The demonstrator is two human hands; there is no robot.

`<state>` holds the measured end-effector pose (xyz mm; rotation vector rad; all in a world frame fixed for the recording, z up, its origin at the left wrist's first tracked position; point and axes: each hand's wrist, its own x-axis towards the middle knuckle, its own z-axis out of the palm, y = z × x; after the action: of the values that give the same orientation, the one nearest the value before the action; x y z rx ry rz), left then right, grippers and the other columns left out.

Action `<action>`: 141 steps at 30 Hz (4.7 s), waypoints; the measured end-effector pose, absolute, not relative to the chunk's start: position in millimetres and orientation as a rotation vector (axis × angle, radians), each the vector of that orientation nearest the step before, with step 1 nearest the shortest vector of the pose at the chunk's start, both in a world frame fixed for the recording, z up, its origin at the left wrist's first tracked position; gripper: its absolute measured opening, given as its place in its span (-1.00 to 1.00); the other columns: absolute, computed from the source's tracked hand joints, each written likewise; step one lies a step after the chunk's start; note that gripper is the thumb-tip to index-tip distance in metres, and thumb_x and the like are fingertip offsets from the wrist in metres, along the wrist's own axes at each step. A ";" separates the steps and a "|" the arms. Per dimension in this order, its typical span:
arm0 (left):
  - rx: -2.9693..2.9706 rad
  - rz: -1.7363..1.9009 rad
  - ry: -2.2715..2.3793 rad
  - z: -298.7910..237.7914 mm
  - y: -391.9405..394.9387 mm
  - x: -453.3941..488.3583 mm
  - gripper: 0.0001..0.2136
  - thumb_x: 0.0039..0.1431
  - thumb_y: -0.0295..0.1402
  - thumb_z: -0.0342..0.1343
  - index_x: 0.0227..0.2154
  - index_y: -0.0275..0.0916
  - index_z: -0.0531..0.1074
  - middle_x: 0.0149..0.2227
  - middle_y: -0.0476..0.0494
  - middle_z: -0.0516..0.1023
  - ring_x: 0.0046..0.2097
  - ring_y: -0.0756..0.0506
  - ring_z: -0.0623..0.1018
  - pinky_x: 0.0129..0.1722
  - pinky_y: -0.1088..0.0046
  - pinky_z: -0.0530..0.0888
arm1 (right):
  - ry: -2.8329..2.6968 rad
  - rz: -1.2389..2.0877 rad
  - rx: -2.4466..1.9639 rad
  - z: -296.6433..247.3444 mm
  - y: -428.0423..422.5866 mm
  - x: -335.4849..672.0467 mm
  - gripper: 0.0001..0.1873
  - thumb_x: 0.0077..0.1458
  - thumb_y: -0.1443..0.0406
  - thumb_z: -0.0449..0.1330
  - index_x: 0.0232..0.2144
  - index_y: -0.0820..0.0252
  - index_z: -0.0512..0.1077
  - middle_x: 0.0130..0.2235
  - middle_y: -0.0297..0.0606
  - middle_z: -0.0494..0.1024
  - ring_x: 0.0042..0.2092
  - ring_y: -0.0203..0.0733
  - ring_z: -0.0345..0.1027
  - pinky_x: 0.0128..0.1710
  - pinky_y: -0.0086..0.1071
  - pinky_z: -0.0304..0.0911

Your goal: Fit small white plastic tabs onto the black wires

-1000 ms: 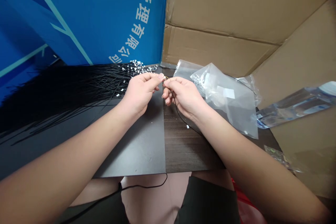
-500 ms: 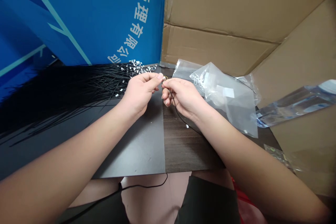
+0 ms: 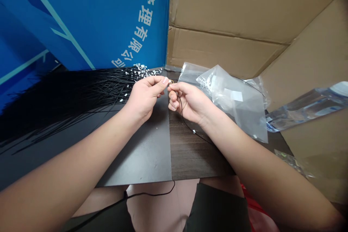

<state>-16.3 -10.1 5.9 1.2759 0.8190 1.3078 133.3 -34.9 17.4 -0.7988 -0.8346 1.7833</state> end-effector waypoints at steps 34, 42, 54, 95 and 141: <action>1.544 1.325 0.893 11.5 -7.6 -22.2 -0.74 0.02 -0.16 0.46 -0.49 -0.24 0.58 -0.38 -0.11 0.60 -0.29 -0.07 0.49 -0.20 0.36 0.43 | -1.077 1.414 -0.981 12.7 -37.2 131.6 -0.81 0.16 0.37 0.28 -0.50 0.19 0.42 -0.61 -0.41 0.46 -0.64 -0.41 0.22 -0.62 -0.48 0.14; 1.594 1.261 0.982 10.6 -1.4 -29.0 -0.70 0.12 -0.12 0.37 -0.49 -0.25 0.52 -0.44 -0.08 0.53 -0.38 -0.03 0.42 -0.32 0.40 0.36 | -1.359 1.117 -1.058 0.0 -27.0 141.6 -0.72 0.26 0.08 0.33 -0.28 0.18 0.51 -0.39 -0.28 0.63 -0.40 -0.24 0.50 -0.37 -0.34 0.44; 1.835 1.025 0.998 5.0 5.9 -36.5 -0.66 0.22 -0.06 0.30 -0.43 -0.26 0.51 -0.43 -0.10 0.52 -0.37 -0.05 0.43 -0.32 0.39 0.35 | -1.911 0.301 -1.036 -0.3 -19.3 164.8 -0.91 0.28 0.31 0.27 -0.23 0.09 0.62 -0.23 -0.30 0.68 -0.18 -0.13 0.52 -0.08 -0.21 0.37; 1.940 1.040 1.074 9.2 -3.7 -28.7 -0.85 0.14 -0.28 0.13 -0.44 -0.24 0.51 -0.37 -0.07 0.56 -0.29 -0.09 0.47 -0.22 0.37 0.38 | -1.896 0.308 -1.129 0.4 -20.1 163.8 -0.90 0.34 0.26 0.15 -0.27 0.08 0.43 -0.22 -0.26 0.60 -0.19 -0.11 0.41 -0.10 -0.22 0.29; 1.888 1.095 1.057 11.2 -10.1 -25.4 -0.87 0.13 -0.31 0.11 -0.46 -0.24 0.46 -0.41 -0.03 0.48 -0.31 -0.06 0.43 -0.22 0.37 0.34 | -1.988 0.096 -1.168 0.9 -25.1 157.1 -0.89 0.34 0.33 0.09 -0.28 0.10 0.38 -0.21 -0.16 0.60 -0.12 -0.03 0.46 -0.10 -0.19 0.29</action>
<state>-25.4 -10.1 11.2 1.8875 1.0573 1.0954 157.1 -25.1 0.9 -1.1678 -1.9876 0.0962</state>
